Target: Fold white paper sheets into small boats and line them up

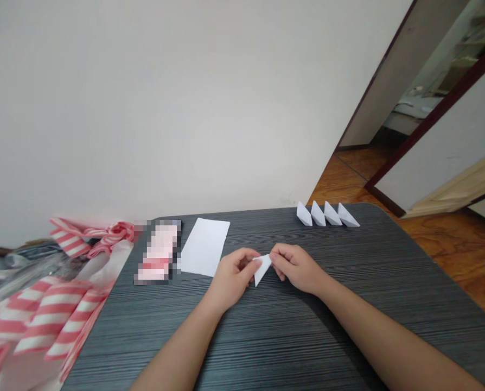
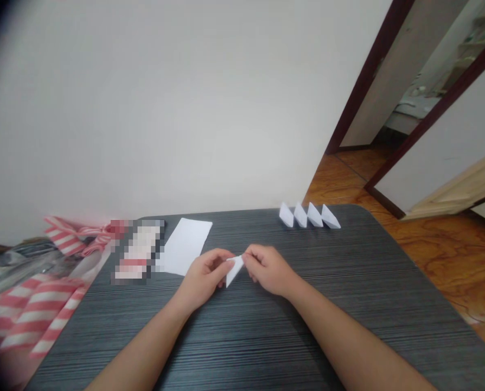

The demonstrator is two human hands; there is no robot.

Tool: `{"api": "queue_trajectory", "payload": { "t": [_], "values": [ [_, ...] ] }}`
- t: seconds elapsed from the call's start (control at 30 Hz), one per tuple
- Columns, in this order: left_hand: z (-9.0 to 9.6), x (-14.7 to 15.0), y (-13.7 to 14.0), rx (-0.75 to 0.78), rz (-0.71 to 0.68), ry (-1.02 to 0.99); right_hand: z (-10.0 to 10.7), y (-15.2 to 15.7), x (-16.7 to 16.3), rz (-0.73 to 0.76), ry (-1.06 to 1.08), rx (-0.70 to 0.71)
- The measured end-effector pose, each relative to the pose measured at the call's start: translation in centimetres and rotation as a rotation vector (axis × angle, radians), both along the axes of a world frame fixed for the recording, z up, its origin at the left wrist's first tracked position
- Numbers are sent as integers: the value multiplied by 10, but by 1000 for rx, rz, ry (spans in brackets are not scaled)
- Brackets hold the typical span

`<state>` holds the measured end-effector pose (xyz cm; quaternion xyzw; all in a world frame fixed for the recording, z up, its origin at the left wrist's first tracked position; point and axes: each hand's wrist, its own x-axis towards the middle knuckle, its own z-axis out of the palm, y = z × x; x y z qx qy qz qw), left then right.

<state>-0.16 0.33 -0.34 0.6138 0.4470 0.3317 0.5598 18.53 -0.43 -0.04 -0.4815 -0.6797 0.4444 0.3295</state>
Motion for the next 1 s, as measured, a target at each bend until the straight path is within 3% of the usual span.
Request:
{"api": "queue_trajectory", "payload": {
  "t": [0.17, 0.3, 0.63, 1.0],
  "values": [
    [2, 1, 0, 101, -29, 91, -5, 0, -1, 0, 171, -80],
    [2, 0, 0, 94, -20, 74, -7, -2, -5, 120, 285, -143],
    [7, -1, 1, 325, -74, 239, -7, -3, -4, 139, 289, -148],
    [15, 0, -4, 336, -201, 227, -3, -3, -4, 144, 197, -89]
  ]
}}
